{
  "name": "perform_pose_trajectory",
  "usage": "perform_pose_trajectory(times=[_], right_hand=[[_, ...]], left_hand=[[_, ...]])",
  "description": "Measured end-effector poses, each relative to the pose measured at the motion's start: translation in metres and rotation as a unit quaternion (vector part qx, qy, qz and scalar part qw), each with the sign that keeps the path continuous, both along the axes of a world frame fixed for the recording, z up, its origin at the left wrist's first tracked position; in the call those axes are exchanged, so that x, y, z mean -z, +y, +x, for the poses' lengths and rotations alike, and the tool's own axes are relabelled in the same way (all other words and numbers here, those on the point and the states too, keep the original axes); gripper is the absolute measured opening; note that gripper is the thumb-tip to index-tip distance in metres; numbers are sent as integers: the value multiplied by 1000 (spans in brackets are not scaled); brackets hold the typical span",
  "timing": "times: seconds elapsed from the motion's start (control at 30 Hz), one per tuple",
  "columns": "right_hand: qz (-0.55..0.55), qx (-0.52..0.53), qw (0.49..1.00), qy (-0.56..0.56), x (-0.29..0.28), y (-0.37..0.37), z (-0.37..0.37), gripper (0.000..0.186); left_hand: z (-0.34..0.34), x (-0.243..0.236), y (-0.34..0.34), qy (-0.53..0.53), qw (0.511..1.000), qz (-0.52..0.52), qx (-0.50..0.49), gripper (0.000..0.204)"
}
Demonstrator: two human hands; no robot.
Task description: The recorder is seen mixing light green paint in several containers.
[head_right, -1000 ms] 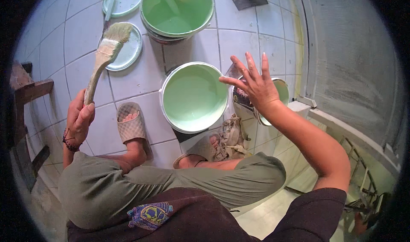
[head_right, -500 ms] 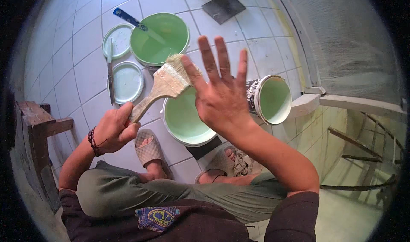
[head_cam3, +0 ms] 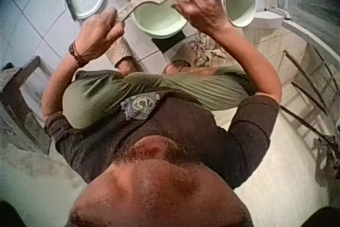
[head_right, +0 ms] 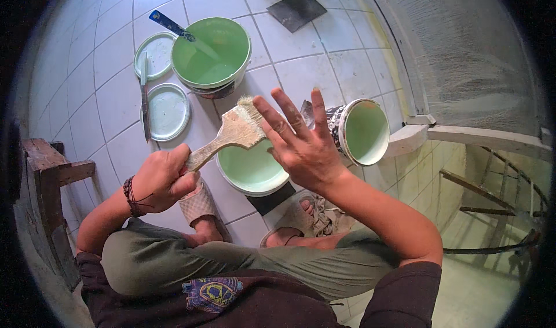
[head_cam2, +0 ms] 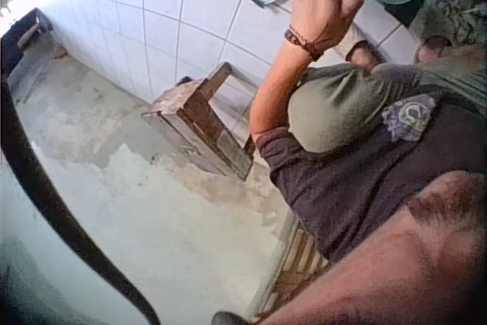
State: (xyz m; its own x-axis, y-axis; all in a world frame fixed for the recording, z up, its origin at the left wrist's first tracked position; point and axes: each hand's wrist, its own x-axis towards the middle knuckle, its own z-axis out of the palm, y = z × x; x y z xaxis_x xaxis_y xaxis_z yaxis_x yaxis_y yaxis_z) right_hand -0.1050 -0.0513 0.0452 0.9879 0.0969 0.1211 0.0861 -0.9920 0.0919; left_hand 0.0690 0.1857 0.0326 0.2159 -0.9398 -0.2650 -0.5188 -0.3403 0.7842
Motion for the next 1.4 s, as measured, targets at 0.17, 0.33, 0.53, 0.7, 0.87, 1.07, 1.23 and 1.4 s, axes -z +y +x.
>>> perform_pose_trajectory(times=[0.17,0.33,0.53,0.7,0.87,1.07,1.23,1.4], right_hand=[[17,38,999,-26,-22,13,-6,41],[85,-6,996,-20,-14,34,14,36],[341,52,938,-25,-5,-10,22,26],[650,189,736,-25,21,-54,37,23],[586,84,799,107,46,-44,119,19],[677,116,678,263,86,-74,138,25],[669,72,671,313,74,-58,160,27],[579,14,766,279,38,-22,168,24]], left_hand=[[1,-10,-9,1,999,46,-5,32],[-7,-34,-28,45,999,10,29,33],[17,-53,-22,114,993,-7,-32,48],[52,21,13,110,979,15,-171,40],[44,83,50,197,940,113,-253,42],[19,135,48,247,929,162,-222,51],[11,148,42,252,934,161,-198,50],[13,144,40,256,927,168,-218,49]])
